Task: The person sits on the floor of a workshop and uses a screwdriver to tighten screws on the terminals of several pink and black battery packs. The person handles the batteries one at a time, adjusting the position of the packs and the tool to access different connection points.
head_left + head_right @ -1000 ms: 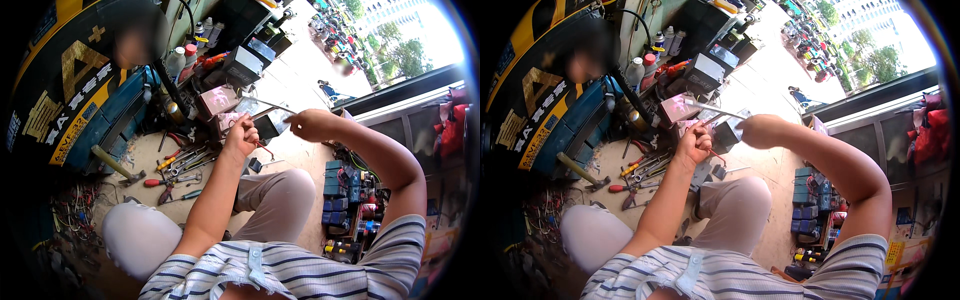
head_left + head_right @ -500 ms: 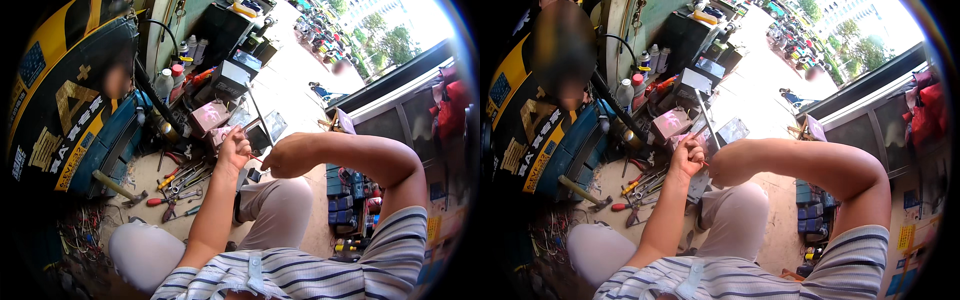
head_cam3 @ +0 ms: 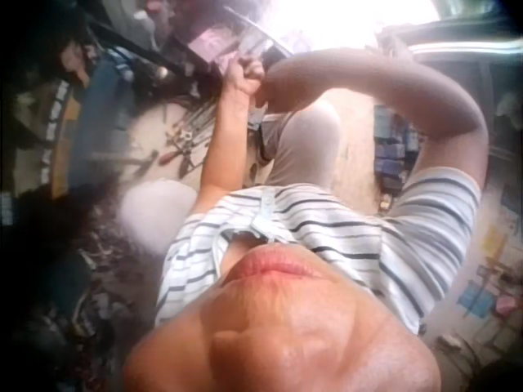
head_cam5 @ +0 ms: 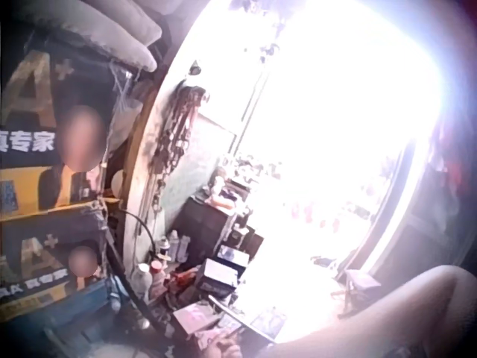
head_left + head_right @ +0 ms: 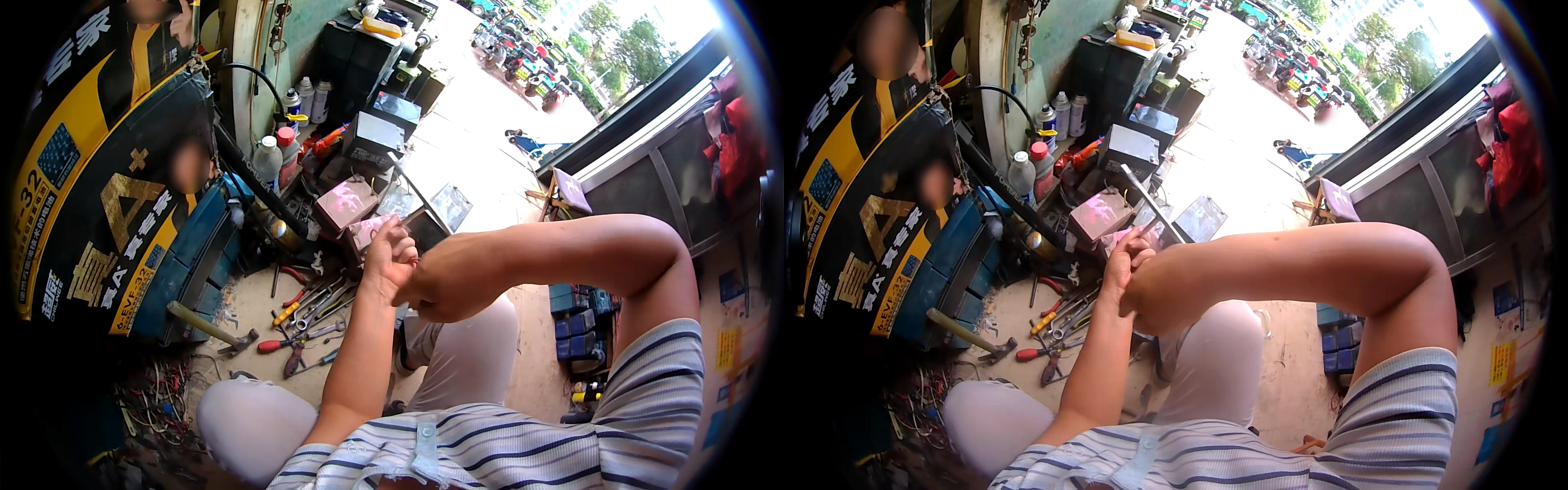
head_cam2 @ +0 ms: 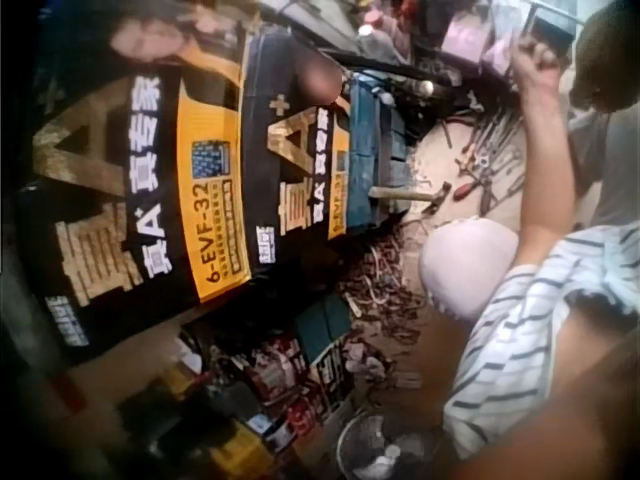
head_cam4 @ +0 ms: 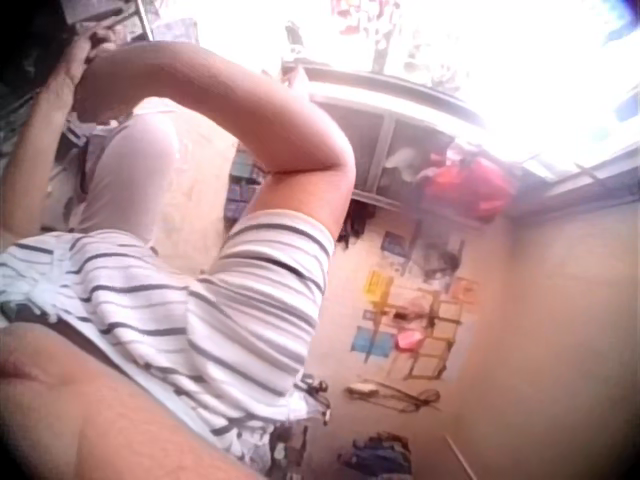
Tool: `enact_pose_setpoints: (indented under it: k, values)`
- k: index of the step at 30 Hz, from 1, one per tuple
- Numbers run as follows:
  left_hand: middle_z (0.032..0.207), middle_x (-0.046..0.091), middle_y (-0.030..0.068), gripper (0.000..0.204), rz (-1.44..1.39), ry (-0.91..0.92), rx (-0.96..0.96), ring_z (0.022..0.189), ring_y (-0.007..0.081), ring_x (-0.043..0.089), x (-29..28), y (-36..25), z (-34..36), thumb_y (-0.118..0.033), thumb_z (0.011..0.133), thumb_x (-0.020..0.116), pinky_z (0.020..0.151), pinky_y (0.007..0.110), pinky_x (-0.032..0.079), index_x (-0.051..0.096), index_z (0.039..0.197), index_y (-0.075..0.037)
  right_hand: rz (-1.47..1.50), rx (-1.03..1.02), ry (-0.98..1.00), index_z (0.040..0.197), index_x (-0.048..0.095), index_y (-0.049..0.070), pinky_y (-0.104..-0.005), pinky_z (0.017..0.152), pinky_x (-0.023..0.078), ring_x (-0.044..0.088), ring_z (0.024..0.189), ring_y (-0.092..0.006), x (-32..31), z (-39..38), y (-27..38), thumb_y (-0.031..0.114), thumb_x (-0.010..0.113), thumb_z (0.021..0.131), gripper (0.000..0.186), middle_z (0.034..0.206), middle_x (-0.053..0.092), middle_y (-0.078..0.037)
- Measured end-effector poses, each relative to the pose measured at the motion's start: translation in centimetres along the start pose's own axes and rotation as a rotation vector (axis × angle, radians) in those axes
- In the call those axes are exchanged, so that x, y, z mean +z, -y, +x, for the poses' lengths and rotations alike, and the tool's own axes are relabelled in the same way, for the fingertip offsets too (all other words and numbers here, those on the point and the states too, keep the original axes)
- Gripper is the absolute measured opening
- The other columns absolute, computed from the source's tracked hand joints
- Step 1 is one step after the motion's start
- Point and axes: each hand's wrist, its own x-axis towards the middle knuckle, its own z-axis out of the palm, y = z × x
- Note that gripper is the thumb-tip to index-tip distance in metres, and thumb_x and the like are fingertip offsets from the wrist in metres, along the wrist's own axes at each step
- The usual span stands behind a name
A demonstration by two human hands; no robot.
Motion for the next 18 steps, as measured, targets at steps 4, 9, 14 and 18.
enact_pose_setpoints:
  k: [4,9,14,18]
  values:
    - [0.054,0.046,-0.0097,0.02,-0.009,-0.02,-0.003,0.038,0.0047,0.026,0.6,0.3,-0.3,-0.019,0.087,0.058,0.036,0.021,0.015,0.049,0.07,-0.014,-0.063,0.31,0.025,0.11,0.061,0.008,-0.0406,0.079,0.045,0.06,0.086,-0.0312,-0.5,-1.4,-4.9,0.019,0.044,0.083,0.034,0.092,0.063,-0.018]
    - [0.053,0.045,-0.0097,0.02,0.031,-0.023,-0.052,0.038,0.0045,0.026,0.6,1.1,0.0,-0.018,0.086,0.058,0.036,0.021,0.015,0.049,0.068,-0.014,-0.15,0.43,-0.669,0.085,0.066,0.002,-0.0387,0.065,0.049,0.063,0.076,-0.0282,-0.1,1.8,-8.7,0.018,0.048,0.081,0.025,0.086,0.064,-0.015]
    - [0.058,0.047,-0.0092,0.015,0.184,-0.117,0.098,0.042,0.0049,0.032,-0.9,1.8,0.8,-0.024,0.083,0.062,0.038,0.02,0.023,0.052,0.08,-0.012,0.006,-0.204,-0.236,0.097,0.061,0.005,-0.0361,0.061,0.049,0.062,0.077,-0.0258,0.4,2.3,-4.6,0.021,0.052,0.081,0.024,0.085,0.064,-0.013]
    - [0.055,0.045,-0.0094,0.015,0.05,-0.006,-0.074,0.04,0.0047,0.028,0.3,1.2,-0.1,-0.018,0.083,0.061,0.037,0.02,0.019,0.05,0.074,-0.014,0.355,0.312,0.277,0.098,0.06,0.006,-0.031,0.054,0.047,0.059,0.065,-0.018,2.0,1.6,-9.0,0.023,0.052,0.083,0.025,0.082,0.064,-0.008]
